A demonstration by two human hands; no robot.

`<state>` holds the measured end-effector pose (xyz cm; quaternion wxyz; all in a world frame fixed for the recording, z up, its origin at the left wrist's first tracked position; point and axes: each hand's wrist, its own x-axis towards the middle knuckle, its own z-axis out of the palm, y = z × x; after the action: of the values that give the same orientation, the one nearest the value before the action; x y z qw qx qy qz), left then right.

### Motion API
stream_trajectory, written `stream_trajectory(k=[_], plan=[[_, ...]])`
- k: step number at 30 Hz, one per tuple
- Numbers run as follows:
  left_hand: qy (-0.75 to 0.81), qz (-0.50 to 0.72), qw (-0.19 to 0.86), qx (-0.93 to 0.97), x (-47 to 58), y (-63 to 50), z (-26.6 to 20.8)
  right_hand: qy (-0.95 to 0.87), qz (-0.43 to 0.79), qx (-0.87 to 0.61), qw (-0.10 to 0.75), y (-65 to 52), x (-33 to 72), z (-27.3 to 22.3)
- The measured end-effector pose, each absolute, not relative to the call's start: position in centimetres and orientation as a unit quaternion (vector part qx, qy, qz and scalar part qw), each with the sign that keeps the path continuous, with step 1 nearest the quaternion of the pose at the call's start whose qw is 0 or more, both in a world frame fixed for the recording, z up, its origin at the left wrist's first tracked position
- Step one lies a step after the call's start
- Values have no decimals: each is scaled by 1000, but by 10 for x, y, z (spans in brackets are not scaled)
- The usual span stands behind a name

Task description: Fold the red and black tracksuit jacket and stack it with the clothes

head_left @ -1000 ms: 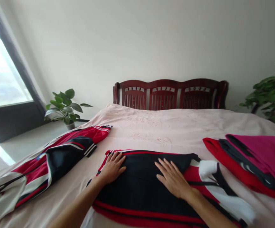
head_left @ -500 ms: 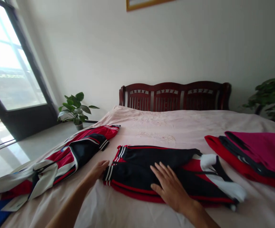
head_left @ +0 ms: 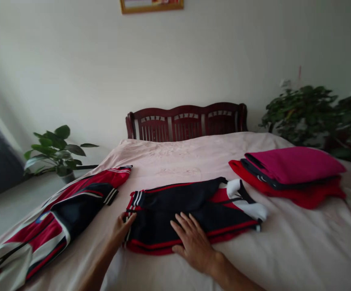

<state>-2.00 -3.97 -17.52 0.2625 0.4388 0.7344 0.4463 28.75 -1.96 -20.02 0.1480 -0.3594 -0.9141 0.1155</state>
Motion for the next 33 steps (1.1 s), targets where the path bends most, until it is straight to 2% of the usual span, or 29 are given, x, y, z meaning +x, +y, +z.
stream_trajectory(k=[4, 11, 15, 22, 24, 29, 33], plan=[[747, 424, 258, 441, -29, -46, -175, -914, 122, -352, 162, -26, 289, -195], [826, 322, 167, 431, -84, -59, -188, -934, 148, -279, 166, -38, 288, -190], [858, 283, 135, 407, -91, -59, -197, -922, 147, -280, 223, -32, 298, -184], [865, 276, 110, 405, -95, -59, -207, -785, 65, -428, 443, -4, 392, -175], [867, 266, 106, 408, -96, -59, -208, -748, 61, -474, 460, 8, 419, -184], [868, 264, 123, 402, -94, -60, -203, -657, 152, -564, 477, 33, 451, -208], [866, 279, 127, 395, -89, -61, -199, -625, 107, -599, 488, 43, 465, -212]])
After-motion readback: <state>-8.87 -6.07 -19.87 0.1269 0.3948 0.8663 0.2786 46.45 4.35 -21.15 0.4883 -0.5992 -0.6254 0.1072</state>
